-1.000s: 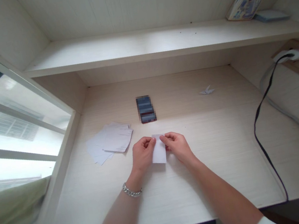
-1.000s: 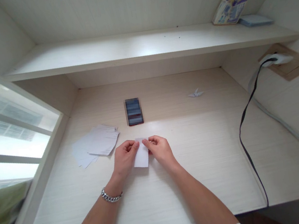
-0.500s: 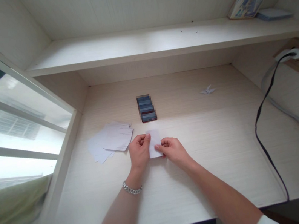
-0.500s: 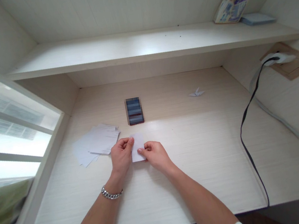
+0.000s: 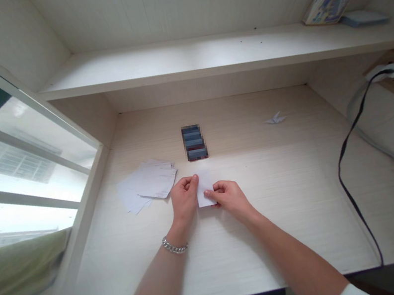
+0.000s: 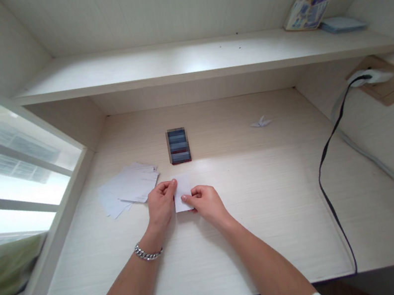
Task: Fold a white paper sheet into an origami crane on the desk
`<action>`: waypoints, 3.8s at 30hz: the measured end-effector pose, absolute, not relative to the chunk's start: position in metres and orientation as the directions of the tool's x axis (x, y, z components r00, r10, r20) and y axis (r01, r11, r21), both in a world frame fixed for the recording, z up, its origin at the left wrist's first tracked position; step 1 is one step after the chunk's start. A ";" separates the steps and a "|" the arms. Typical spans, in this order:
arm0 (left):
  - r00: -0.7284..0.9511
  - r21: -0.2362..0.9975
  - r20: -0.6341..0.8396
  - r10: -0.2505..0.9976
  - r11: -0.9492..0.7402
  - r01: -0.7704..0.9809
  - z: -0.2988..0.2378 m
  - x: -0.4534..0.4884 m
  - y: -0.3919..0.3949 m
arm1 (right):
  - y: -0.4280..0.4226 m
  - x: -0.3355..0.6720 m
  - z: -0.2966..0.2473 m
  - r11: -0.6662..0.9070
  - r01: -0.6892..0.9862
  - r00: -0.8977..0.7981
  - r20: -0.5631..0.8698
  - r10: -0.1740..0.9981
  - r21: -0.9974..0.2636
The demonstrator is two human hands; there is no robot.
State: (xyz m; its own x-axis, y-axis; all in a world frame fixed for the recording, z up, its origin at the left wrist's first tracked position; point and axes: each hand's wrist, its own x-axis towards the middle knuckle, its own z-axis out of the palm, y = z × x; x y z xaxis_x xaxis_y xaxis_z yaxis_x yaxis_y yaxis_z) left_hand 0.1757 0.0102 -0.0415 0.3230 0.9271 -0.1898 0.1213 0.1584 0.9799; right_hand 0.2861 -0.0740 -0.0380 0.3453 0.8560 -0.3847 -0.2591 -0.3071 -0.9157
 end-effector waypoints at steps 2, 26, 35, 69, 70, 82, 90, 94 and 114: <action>0.318 0.979 -0.194 0.928 0.161 0.125 -0.042 0.176 0.010 | -0.074 0.286 -0.037 -0.311 -0.252 0.352 -0.386 0.853 -0.916; 0.473 0.905 -0.307 0.826 0.407 -0.124 -0.029 0.179 0.006 | -0.080 0.294 -0.019 -0.347 -0.018 0.278 -0.338 0.899 -0.938; 0.248 0.864 -0.333 0.910 0.400 -0.306 -0.026 0.174 0.023 | -0.085 0.301 -0.024 -0.407 -0.018 0.162 -0.405 0.900 -0.913; 0.507 0.961 -0.276 0.817 0.240 0.135 -0.031 0.175 0.009 | -0.082 0.327 -0.031 -0.266 -0.248 0.299 -0.335 0.894 -0.931; 0.530 0.958 -0.287 0.798 0.251 0.141 -0.030 0.175 0.010 | -0.082 0.328 -0.031 -0.273 -0.223 0.301 -0.332 0.894 -0.936; 0.697 0.961 -0.277 0.661 0.204 0.188 -0.014 0.185 0.029 | -0.078 0.342 -0.016 -0.211 -0.181 0.233 -0.250 0.940 -0.961; 0.732 0.967 -0.242 0.637 0.222 0.126 -0.035 0.183 0.029 | -0.084 0.343 -0.028 -0.223 -0.241 0.243 -0.281 0.928 -0.945; 0.770 0.961 -0.255 0.585 0.242 0.135 -0.033 0.180 0.029 | -0.087 0.342 -0.030 -0.265 -0.270 0.238 -0.331 0.913 -0.926; 0.710 0.965 -0.217 0.670 0.256 0.054 -0.027 0.190 0.034 | -0.083 0.340 -0.032 -0.165 -0.442 0.269 -0.306 0.913 -0.882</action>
State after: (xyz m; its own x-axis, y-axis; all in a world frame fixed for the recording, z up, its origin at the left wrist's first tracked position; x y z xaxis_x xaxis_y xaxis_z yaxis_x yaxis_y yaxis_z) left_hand 0.1896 0.0337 -0.0267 0.7099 0.6700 -0.2172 0.0539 0.2559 0.9652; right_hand 0.3401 -0.0828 -0.0318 0.2689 0.9134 -0.3056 -0.4421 -0.1649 -0.8817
